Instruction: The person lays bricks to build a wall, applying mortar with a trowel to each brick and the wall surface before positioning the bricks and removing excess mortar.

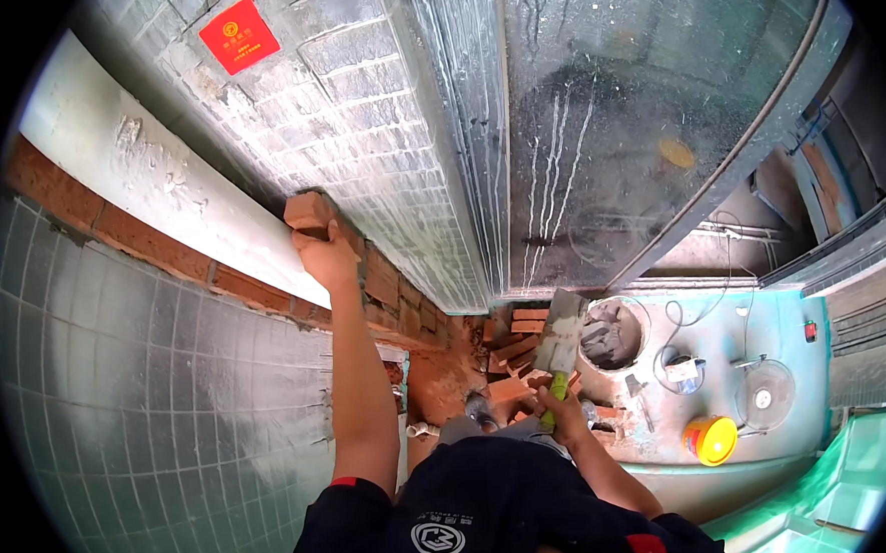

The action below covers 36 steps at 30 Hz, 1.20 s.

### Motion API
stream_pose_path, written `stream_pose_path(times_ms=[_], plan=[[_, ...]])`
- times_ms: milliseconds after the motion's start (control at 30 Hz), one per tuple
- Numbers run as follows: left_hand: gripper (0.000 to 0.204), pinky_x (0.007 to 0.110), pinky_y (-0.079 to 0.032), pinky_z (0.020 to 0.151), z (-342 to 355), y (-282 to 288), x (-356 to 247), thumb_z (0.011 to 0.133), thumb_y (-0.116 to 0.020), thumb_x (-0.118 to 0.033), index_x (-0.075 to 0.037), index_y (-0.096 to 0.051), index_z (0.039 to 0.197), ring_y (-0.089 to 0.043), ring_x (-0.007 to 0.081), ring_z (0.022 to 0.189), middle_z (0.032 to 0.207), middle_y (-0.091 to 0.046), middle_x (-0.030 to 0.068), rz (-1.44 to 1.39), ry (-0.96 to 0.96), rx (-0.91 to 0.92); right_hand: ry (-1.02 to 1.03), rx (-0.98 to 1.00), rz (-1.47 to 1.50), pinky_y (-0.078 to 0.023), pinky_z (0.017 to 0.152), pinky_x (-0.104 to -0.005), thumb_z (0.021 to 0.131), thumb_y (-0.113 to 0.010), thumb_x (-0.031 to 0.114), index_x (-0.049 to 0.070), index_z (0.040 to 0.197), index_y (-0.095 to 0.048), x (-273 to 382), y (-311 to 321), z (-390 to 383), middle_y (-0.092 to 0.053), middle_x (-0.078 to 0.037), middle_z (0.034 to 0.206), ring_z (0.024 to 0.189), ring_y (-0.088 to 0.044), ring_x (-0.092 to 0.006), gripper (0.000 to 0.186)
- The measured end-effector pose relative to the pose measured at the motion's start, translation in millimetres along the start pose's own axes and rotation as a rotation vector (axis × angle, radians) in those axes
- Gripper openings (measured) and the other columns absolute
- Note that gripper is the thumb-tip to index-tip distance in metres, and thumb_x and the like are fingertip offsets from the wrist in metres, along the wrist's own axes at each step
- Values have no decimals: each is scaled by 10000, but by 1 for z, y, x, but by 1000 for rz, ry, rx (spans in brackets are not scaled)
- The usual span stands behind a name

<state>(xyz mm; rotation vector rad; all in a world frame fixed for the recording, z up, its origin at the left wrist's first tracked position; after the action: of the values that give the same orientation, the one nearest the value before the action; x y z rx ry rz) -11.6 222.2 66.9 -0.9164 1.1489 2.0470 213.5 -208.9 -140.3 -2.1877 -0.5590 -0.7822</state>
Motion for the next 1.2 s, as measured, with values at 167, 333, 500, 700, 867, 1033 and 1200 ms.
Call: stream_pose_path(times_ms=[167, 333, 500, 700, 867, 1033, 1200], plan=[[611, 472, -504, 885, -20, -7, 0, 880, -720, -204, 74, -405, 1324, -571, 435, 1091, 1229, -541, 274, 75, 18, -114, 35, -11, -21, -457, 623, -284, 943, -657, 190, 31, 1160, -599, 0, 11, -20, -552, -9, 750, 646, -537, -128, 275], [564, 484, -514, 849, -39, -20, -8, 886, -719, -206, 18, -426, 1313, -580, 429, 1039, 1229, -512, 257, 0, -19, -138, -20, -113, -14, -462, 610, -297, 929, -674, 179, 46, 1158, -578, -19, 46, -41, -563, -32, 738, 647, -553, -152, 282], [355, 452, -526, 752, -50, -30, -21, 891, -711, -178, -9, -502, 1123, -608, 371, 877, 1119, -526, 193, -50, -8, -175, -66, -159, -9, -466, 611, -292, 913, -692, 187, 53, 1136, -580, -21, 66, -62, -588, -42, 810, 655, -552, -145, 283], [323, 491, -493, 717, -36, -43, -19, 898, -699, -187, 34, -499, 1021, -586, 454, 858, 1012, -575, 243, -46, -117, -84, -51, -175, -97, -441, 606, -251, 913, -678, 187, 52, 1083, -606, -3, 74, -62, -640, -62, 993, 678, -545, -115, 228], [445, 505, -508, 756, -31, -33, -32, 890, -695, -175, 32, -443, 1193, -596, 486, 924, 1085, -583, 290, 14, -180, 20, -56, -76, -310, -433, 548, -243, 899, -700, 193, 44, 1073, -623, 23, 58, -32, -657, -38, 853, 588, -535, -101, 242], [675, 488, -514, 825, -23, -17, -69, 840, -709, -117, 29, -332, 1381, -586, 477, 1047, 1185, -569, 304, 66, -269, 222, -91, 59, -551, -460, 555, -259, 901, -711, 267, 28, 1048, -627, 53, 18, 5, -652, -42, 796, 614, -574, -101, 293], [671, 493, -388, 1047, -28, 1, -128, 794, -697, -114, 7, -405, 1385, -439, 374, 1293, 1343, -499, 213, 474, -648, 119, -98, 251, -875, -495, 589, -309, 922, -669, 364, 29, 1143, -585, 63, -36, 44, -644, -62, 765, 626, -609, -142, 410]])
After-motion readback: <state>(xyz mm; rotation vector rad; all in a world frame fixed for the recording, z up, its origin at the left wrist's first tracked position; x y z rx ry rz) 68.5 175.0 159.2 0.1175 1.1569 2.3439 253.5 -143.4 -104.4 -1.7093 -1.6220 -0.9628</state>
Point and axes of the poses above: each hand's wrist, its own z-axis towards the middle knuckle, its own y-axis out of the back of the hand, x = y × z, the point moved 9 cm from there along z, towards the middle knuckle
